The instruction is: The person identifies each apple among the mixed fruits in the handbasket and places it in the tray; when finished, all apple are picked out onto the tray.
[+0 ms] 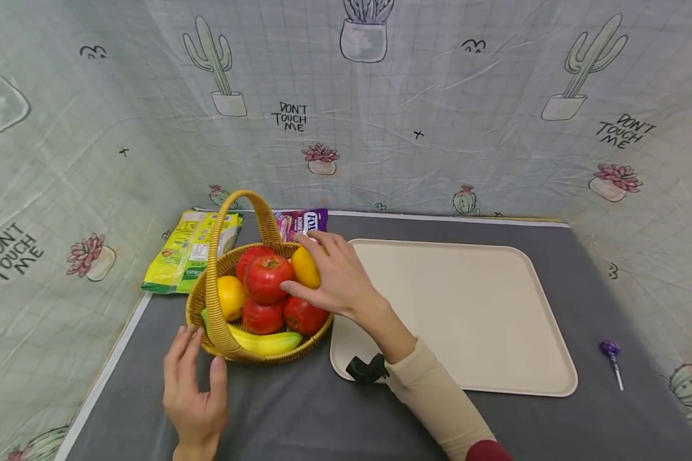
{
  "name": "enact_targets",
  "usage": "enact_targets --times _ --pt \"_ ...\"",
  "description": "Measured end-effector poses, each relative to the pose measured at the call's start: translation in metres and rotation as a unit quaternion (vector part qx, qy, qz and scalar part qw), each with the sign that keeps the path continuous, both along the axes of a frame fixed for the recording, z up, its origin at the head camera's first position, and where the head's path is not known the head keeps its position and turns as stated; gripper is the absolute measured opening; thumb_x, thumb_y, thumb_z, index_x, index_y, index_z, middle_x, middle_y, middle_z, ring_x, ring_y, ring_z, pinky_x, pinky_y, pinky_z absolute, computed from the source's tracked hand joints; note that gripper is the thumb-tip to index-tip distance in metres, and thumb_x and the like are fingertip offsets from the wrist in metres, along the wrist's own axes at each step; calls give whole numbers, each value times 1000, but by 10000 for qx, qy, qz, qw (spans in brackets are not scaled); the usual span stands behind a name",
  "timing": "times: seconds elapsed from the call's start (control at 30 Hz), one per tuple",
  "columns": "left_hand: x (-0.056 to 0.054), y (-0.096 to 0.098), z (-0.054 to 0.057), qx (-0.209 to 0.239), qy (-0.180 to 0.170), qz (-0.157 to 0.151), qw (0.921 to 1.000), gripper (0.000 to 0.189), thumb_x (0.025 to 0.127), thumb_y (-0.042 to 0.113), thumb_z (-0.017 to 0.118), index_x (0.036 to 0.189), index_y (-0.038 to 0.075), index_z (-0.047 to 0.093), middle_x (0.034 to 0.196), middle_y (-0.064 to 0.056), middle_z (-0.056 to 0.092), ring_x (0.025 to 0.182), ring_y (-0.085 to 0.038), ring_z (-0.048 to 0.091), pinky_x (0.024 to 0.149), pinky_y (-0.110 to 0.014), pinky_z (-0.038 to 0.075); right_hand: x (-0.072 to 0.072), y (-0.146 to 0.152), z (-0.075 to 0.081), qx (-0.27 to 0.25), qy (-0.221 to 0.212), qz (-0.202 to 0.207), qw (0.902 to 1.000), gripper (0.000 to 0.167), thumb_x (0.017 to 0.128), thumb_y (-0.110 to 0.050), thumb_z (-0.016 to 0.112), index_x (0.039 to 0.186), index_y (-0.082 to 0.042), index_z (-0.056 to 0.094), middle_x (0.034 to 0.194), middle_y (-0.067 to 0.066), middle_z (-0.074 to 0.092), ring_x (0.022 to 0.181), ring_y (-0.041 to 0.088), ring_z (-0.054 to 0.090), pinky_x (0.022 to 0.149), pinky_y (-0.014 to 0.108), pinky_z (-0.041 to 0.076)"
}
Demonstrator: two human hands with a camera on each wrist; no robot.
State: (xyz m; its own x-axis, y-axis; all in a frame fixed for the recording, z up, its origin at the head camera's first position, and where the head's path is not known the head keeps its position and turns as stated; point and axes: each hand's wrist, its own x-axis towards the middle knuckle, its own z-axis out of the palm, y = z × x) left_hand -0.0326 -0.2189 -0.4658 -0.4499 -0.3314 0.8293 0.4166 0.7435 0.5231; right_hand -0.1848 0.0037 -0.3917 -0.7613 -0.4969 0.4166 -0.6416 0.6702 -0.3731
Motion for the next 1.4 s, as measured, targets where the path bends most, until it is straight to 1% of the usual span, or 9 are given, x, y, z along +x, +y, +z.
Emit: enact_targets --times 0.1,0.2,0.37,0.53,0.67,0.87,1.0,1.23,1.4 --pt "-1 -8 -14 6 -622 234 9978 39 95 17 64 125 -8 65 128 -32 60 136 -35 51 118 -21 33 -3 -5 2 145 -7 104 9998 79 85 -66 61 149 -22 47 147 4 50 135 25 44 117 48 35" --pt "-2 -13 -21 38 -1044 400 9937 42 90 9 68 130 -4 64 135 -29 58 133 -43 51 117 -16 30 -5 -9 2 212 -53 227 9995 80 85 -66 61 149 -20 47 147 3 51 137 25 44 120 49 30" --pt "-3 -13 -25 67 -1349 552 9893 48 86 7 74 132 -1 63 138 -28 57 128 -48 53 112 -8 27 -8 -16 1 415 -92 324 9986 83 85 -69 59 150 -20 46 147 1 51 140 23 42 123 53 23" --pt "-2 -13 -25 -40 -1609 676 9846 51 84 6 76 133 -1 63 142 -27 56 129 -47 53 111 -7 25 -11 -23 1 658 -118 412 9969 84 85 -73 56 150 -21 45 147 1 52 141 22 41 124 57 16" --pt "-1 -14 -24 -40 -1837 805 9797 51 85 7 75 134 0 62 144 -25 55 132 -45 53 110 -6 24 -13 -28 0 816 -252 441 9954 86 85 -74 55 151 -20 44 148 2 52 142 22 42 125 58 13" --pt "0 -13 -25 -8 -2005 910 9755 49 88 10 73 135 1 62 146 -22 54 132 -42 54 109 -4 23 -18 -34 -2 1010 -562 513 9920 90 83 -78 53 152 -20 43 148 1 54 142 22 44 125 59 10" --pt "-1 -13 -26 10 -2045 920 9745 49 88 10 73 136 2 62 147 -21 53 132 -42 54 109 -4 23 -20 -38 -1 1142 -726 593 9890 91 82 -80 51 151 -22 44 146 -1 56 141 20 45 125 59 8" --pt "-2 -14 -26 40 -1985 887 9761 48 87 8 74 133 2 64 147 -19 54 131 -43 54 110 -4 23 -21 -43 3 1458 -554 693 9853 91 81 -82 50 149 -22 48 144 -3 59 140 18 47 125 60 3" --pt "-4 -13 -24 48 -2112 898 9733 46 88 10 73 133 2 64 149 -17 53 132 -43 54 109 -4 23 -22 -44 7 1700 -507 683 9818 93 80 -84 50 150 -23 46 144 -3 59 140 17 47 125 58 3"
